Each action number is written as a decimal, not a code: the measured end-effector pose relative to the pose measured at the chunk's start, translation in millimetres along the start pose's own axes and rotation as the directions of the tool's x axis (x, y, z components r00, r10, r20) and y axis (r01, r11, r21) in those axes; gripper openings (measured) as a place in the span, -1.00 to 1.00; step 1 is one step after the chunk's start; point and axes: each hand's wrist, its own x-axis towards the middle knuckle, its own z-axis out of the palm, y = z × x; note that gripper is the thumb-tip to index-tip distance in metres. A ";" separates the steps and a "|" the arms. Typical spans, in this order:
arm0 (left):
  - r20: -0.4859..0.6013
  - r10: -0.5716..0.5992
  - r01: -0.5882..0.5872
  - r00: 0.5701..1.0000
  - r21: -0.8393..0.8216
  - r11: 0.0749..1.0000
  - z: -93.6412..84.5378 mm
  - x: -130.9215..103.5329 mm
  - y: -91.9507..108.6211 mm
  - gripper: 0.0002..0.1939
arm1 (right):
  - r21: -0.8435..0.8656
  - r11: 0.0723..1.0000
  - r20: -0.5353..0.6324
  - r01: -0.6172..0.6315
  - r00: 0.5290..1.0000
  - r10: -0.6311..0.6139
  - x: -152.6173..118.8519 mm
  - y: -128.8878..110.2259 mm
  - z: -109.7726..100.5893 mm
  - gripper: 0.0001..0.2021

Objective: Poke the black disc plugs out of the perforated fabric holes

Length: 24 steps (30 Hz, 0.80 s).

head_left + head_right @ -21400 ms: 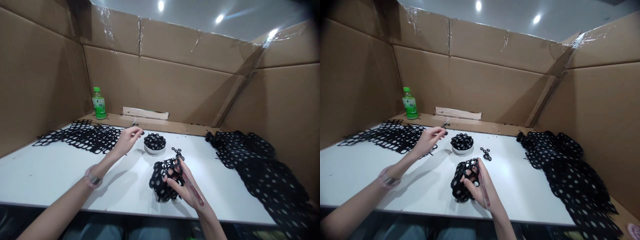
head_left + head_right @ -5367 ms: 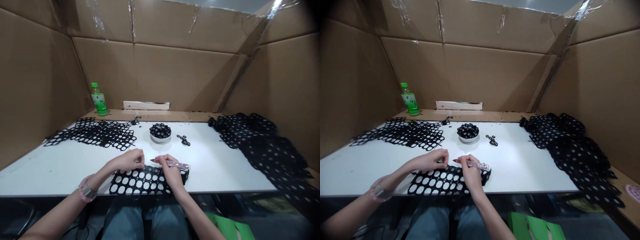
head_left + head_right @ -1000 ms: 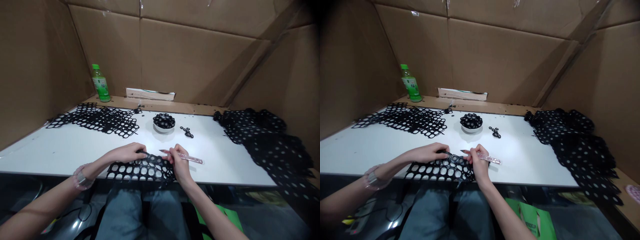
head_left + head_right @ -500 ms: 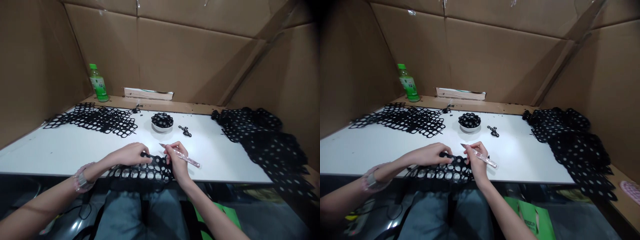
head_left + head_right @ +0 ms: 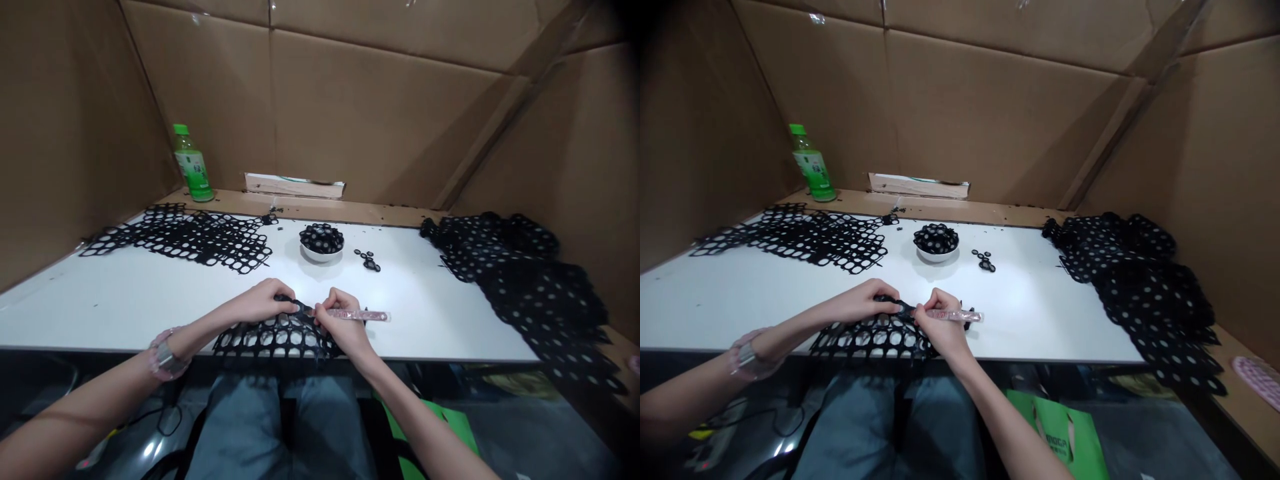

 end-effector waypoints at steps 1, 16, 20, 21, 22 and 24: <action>0.000 0.001 -0.001 1.000 0.001 1.000 0.0 0.0 0.1 -0.68 | 0.003 1.000 0.007 -0.002 1.000 0.002 0.0 0.0 0.0 -0.76; -0.029 0.003 -0.001 1.000 0.067 0.998 4.4 -6.6 3.0 -0.73 | -0.076 0.994 0.021 0.076 0.997 -0.074 -0.4 0.9 4.5 -0.75; -0.029 -0.010 0.014 1.000 0.135 0.991 4.4 -6.7 -2.1 -0.72 | 0.016 0.999 -0.070 0.047 0.996 -0.046 0.7 0.4 -3.5 -0.73; -0.030 -0.015 0.019 0.999 0.154 0.988 4.7 -6.7 -4.0 -0.72 | 0.029 0.999 -0.079 0.041 0.996 -0.039 0.4 0.2 -5.9 -0.73; -0.033 -0.019 0.024 0.999 0.168 0.986 4.7 -6.6 -5.8 -0.73 | 0.035 0.999 -0.077 0.033 0.997 -0.030 0.0 0.3 -8.1 -0.73; -0.036 -0.027 0.033 0.999 0.186 0.982 4.0 -6.6 -8.3 -0.72 | 0.038 0.999 -0.065 0.013 0.998 -0.011 -1.0 1.2 -11.9 -0.74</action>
